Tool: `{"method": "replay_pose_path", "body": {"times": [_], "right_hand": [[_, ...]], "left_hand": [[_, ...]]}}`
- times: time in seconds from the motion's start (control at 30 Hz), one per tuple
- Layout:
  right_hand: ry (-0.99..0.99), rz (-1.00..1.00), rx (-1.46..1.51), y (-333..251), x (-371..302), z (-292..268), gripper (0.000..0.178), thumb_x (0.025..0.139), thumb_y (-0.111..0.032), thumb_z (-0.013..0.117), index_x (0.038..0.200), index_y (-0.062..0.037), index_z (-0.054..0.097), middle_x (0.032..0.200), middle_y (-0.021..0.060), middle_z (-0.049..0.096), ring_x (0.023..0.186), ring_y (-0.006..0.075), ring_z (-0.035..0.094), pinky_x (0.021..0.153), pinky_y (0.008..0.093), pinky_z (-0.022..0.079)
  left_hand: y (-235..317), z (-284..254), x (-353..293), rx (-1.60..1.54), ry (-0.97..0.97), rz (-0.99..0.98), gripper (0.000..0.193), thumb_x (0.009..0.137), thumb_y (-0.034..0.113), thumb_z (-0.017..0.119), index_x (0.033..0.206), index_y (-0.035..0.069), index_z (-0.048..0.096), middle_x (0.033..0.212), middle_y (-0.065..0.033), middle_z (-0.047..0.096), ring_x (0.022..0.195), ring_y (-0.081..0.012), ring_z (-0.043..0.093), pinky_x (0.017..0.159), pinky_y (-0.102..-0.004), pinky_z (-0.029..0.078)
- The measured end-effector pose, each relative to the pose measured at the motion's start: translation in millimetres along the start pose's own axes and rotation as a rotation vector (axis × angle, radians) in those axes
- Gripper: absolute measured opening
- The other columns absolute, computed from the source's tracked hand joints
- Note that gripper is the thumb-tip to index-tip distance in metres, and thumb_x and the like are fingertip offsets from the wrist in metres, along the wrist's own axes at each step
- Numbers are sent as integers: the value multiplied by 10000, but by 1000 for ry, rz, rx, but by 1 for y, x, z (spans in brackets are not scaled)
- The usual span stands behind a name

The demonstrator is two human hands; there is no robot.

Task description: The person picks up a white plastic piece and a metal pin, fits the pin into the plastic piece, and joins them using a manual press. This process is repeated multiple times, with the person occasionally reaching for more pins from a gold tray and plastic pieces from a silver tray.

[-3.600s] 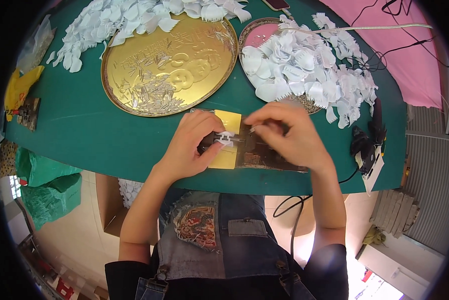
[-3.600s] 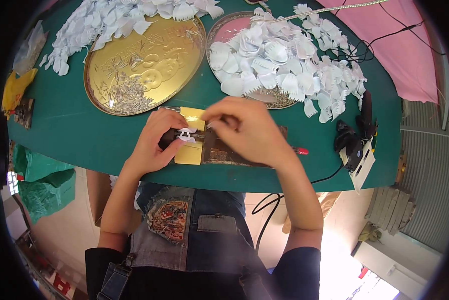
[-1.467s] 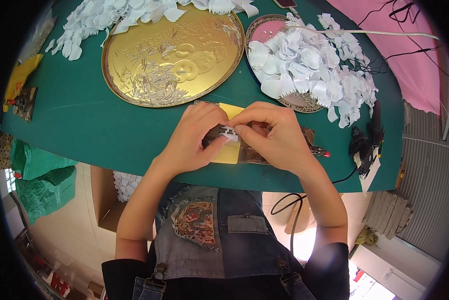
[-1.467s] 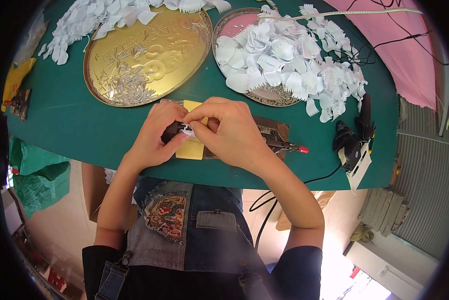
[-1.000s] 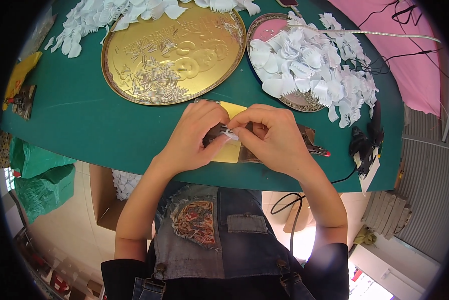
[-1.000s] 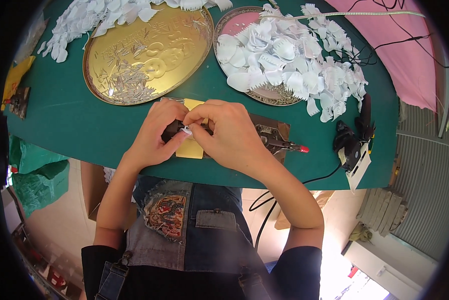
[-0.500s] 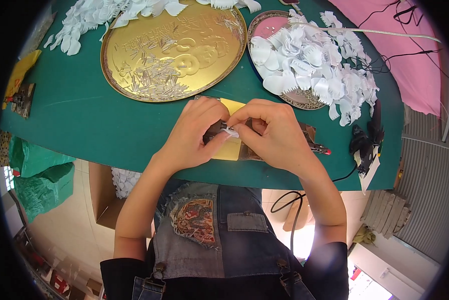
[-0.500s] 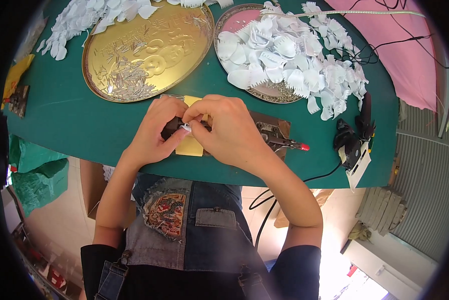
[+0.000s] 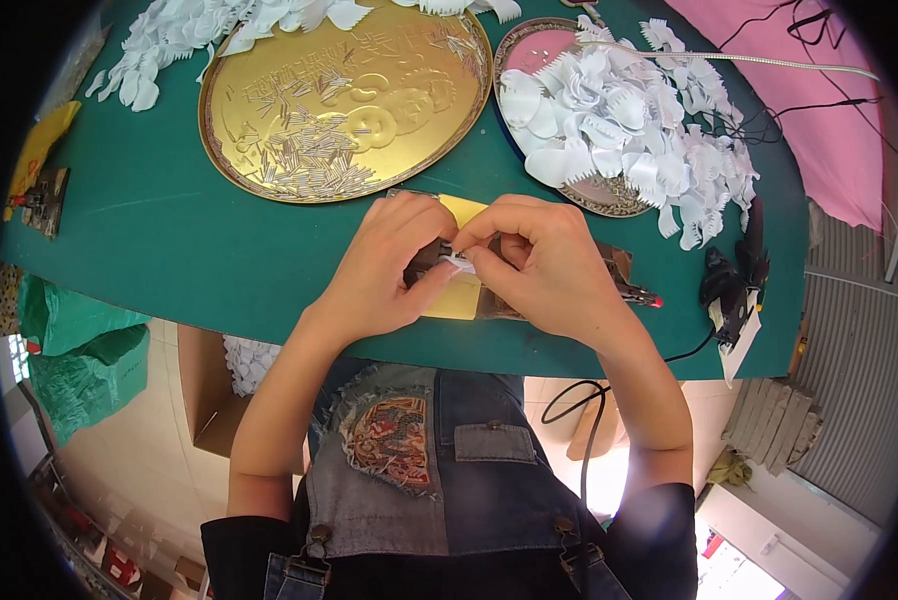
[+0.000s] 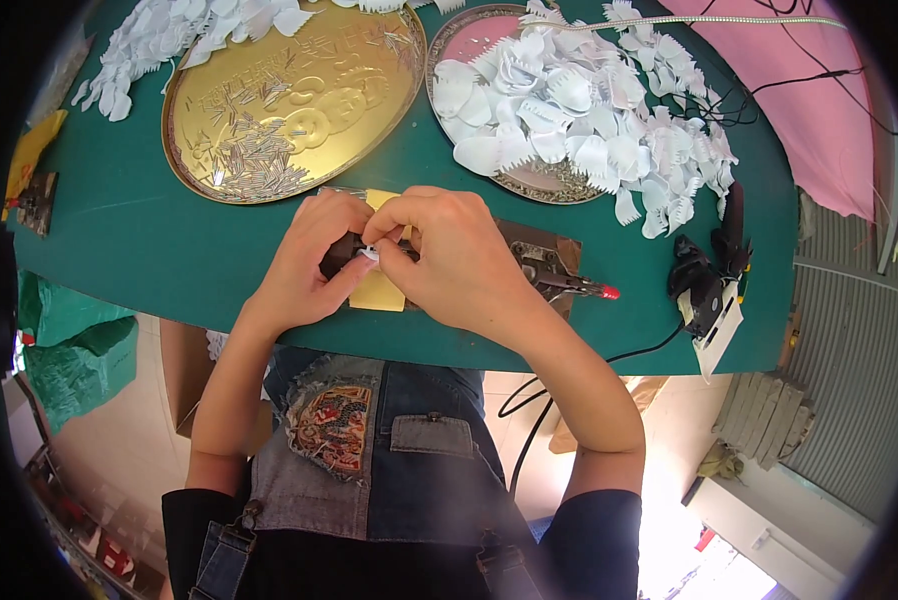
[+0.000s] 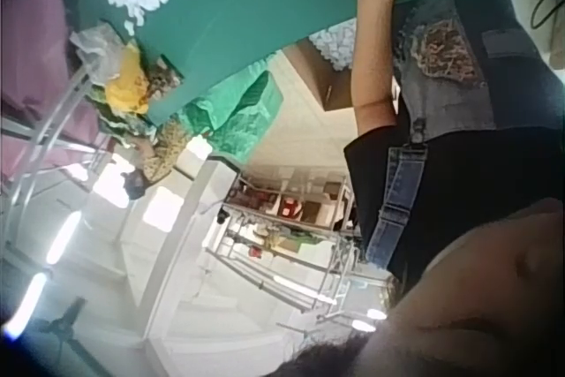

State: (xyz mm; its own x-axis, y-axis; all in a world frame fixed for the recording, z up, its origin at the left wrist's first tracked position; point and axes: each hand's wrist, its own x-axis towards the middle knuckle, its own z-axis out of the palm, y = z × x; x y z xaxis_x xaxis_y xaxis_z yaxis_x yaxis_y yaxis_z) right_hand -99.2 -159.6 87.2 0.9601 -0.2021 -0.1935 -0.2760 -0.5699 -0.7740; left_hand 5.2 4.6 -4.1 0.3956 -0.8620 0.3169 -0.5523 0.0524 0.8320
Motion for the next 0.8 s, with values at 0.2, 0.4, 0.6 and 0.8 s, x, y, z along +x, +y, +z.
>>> {"method": "replay_pose_path", "body": {"times": [0.2,0.4,0.6,0.8], "right_hand": [[51,-75,-46,4,-5,5,119,808,-61,710,918,-18,721,842,122,690,714,272,671,647,379,523],[127,-90,-21,9,-14,12,81,854,-51,699,934,-46,693,855,102,667,701,266,648,650,383,508],[182,-443,-285,29,-22,16,203,813,-44,726,1014,-63,707,992,30,655,823,208,629,710,353,433],[234,-639,-492,42,-21,15,251,800,-73,721,1050,-92,714,997,15,629,849,198,595,724,343,399]], "left_hand": [[0,3,-1,9,25,13,258,784,69,712,1000,53,571,1023,-104,595,992,-315,551,912,-403,395],[0,2,-1,-1,29,10,265,782,41,716,1011,42,581,1049,-113,613,1004,-318,563,936,-407,401],[0,1,-1,5,13,2,268,771,32,710,1012,41,593,1039,-113,621,1005,-317,573,938,-406,409],[1,1,0,1,26,5,262,761,31,705,1004,34,607,1029,-113,630,994,-317,582,928,-405,419]]}}
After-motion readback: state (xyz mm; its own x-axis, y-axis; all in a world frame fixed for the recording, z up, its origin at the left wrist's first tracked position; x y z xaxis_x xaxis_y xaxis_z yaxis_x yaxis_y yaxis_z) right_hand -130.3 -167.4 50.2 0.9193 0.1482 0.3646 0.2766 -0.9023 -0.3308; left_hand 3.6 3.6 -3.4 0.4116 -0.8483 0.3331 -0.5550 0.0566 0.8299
